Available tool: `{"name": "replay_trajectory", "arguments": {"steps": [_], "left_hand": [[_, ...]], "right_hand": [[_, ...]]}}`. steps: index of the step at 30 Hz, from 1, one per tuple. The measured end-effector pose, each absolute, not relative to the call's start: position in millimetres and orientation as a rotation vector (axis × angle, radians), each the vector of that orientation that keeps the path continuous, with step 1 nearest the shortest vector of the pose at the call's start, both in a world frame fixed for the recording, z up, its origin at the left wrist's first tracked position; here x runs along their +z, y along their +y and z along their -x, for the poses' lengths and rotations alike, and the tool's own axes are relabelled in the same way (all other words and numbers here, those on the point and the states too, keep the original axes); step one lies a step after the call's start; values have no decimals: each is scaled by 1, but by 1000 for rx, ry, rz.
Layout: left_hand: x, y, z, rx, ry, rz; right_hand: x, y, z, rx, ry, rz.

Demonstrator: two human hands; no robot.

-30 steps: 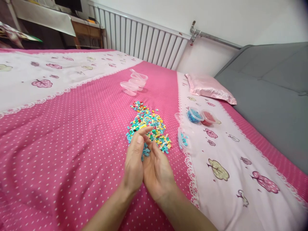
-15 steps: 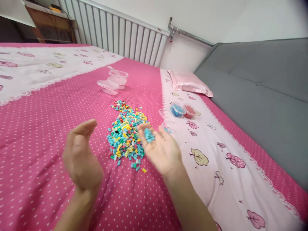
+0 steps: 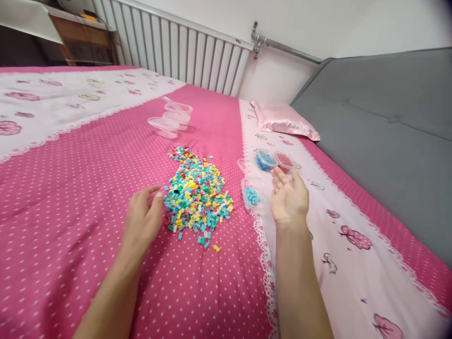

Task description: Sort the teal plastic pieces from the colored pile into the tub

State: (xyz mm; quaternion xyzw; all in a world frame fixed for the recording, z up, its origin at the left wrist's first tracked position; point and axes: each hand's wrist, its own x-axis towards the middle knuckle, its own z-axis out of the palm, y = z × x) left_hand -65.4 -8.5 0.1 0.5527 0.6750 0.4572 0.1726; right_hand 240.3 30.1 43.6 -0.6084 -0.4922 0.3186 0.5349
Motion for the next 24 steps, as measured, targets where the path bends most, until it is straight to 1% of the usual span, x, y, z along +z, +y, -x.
{"name": "replay_trajectory", "arguments": {"steps": [4, 9, 11, 13, 15, 17, 20, 24], "left_hand": [[-1, -11, 61, 1208, 1864, -1695], [-2, -11, 49, 1238, 1693, -1765], [-3, -10, 45, 1266, 1622, -1699], [-4, -9, 44, 1290, 1606, -1601], [-5, -9, 44, 1280, 1643, -1575], [-5, -9, 46, 1233, 1692, -1628], [-5, -8, 48, 1182, 1737, -1720], [-7, -5, 48, 1177, 1768, -1826]], "right_hand": [[48, 23, -223, 718, -1128, 1343], [57, 9, -182, 882, -1029, 1153], [55, 5, -166, 960, -1148, 1133], [48, 3, -156, 992, -1417, 1205], [38, 1, -150, 895, -1736, 1340], [29, 0, -147, 702, -1967, 1504], [21, -2, -146, 500, -2116, 1713], [20, -4, -145, 429, -2198, 1858]]}}
